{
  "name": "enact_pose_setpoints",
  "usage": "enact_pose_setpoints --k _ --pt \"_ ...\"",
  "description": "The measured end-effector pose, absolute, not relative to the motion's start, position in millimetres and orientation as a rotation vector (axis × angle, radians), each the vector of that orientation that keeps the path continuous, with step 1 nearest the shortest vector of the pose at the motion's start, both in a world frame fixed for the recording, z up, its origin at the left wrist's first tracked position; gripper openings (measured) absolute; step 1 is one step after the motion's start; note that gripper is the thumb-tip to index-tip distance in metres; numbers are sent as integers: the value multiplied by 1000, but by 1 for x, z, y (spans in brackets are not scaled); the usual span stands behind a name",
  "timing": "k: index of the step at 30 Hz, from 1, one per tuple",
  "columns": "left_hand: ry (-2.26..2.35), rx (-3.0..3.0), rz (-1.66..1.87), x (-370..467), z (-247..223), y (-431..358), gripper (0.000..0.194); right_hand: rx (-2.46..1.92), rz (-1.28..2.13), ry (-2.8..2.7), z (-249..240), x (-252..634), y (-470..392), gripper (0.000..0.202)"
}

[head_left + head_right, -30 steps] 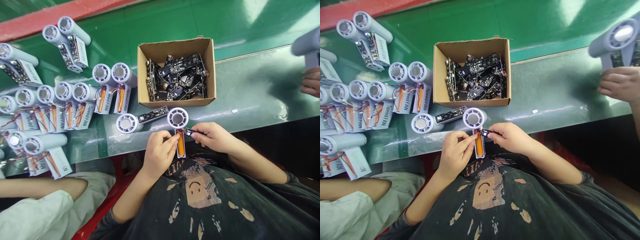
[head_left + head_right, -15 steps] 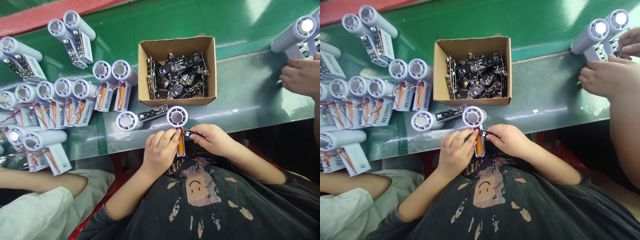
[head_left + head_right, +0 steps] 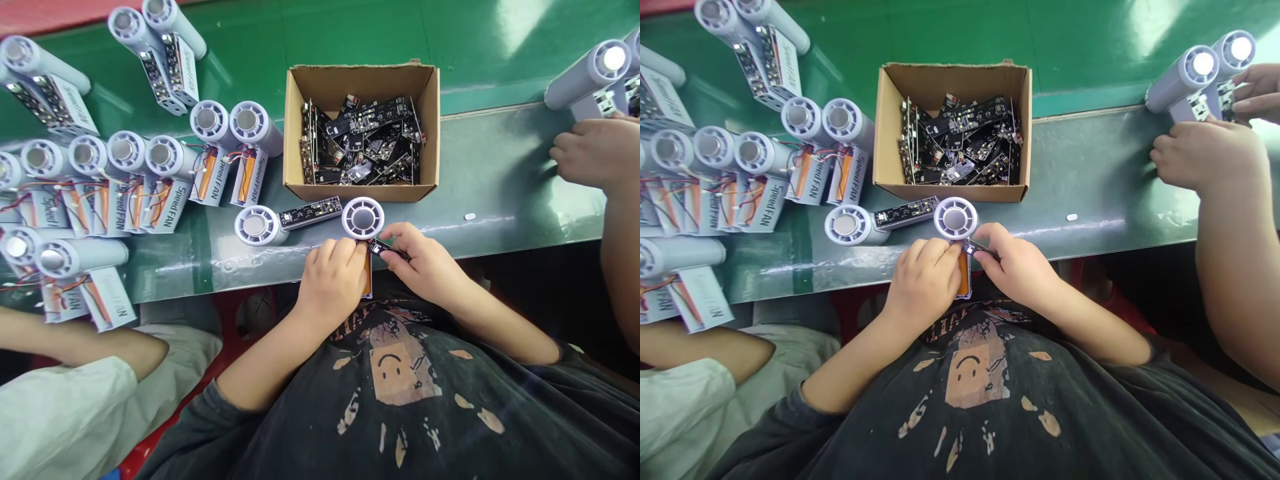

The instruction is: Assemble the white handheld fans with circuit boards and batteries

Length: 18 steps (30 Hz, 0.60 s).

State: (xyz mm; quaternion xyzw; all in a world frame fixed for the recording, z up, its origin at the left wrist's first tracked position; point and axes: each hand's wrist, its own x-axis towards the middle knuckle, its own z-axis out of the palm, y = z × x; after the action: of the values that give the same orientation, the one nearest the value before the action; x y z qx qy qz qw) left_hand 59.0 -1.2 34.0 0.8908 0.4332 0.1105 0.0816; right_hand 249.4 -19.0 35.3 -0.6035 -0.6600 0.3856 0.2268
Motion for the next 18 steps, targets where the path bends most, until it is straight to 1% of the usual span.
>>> enact_pose_setpoints --k 4,7,9,12,15,18 --pt "1144 2212 460 49 30 4 37 -1627 1139 -1716 33 251 -19 18" --pt "1096 2140 501 40 31 2 36 -1602 1148 -1690 31 252 -19 17" --pt "1059 2192 556 36 34 0 33 -1582 1148 -1683 30 253 -19 15" --pt "1082 2401 737 32 36 1 31 -1555 1143 -1667 28 252 -21 13" --pt "1102 2684 878 35 33 11 41 -1518 1146 -1645 25 252 -22 13" --pt "1015 2869 797 42 27 26 51 -1487 1158 -1635 22 252 -22 12"
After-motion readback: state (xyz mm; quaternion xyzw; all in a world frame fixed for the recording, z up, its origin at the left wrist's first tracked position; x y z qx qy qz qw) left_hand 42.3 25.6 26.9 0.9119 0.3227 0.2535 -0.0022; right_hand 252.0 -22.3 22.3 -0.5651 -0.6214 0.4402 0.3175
